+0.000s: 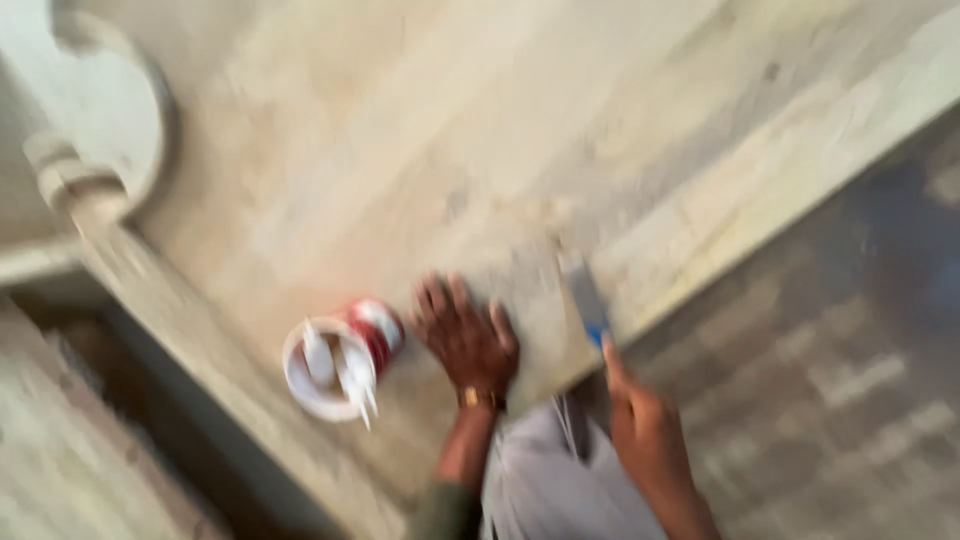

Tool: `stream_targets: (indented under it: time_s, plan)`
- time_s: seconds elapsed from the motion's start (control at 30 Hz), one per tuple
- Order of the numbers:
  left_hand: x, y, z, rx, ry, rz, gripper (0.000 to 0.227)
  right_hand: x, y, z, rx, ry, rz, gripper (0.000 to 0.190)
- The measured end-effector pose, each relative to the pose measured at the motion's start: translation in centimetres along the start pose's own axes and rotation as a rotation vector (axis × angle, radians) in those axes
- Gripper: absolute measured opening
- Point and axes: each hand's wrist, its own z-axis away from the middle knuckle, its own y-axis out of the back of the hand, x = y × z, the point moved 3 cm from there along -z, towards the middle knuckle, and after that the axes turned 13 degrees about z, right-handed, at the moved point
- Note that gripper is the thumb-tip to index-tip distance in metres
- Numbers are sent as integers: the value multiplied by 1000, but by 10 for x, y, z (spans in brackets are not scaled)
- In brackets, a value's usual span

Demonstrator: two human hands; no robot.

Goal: The person applies a white filler from a small bottle into a defect on a large wooden tabletop. They then use a putty knife to spread and smooth the filler over the defect area.

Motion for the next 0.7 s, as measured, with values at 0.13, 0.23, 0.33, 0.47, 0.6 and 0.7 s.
stream_targets:
  time_s: [0.13,0.23,0.33,0.47,0.6,0.7]
  plan:
    - [-1,2,24,-81,112,-39,71,-22,11,-9,142,196,-110,45]
    - [-3,1,23,-43,70,-7,70,-31,14,-25,126,79,-135,47]
    - [-7,-19,-19,54,-32,69,71,-8,-12,-28,139,97,-119,47]
    - [13,17,37,-128,71,-24,76,4,-9,33,103,75,-198,40]
    - [32,-11,-7,-175,-144,115,86,10,-35,-1,249,135,-204,45]
    - [39,-7,-8,-253,-167,130,84,6,-27,-1,253,199,-216,45]
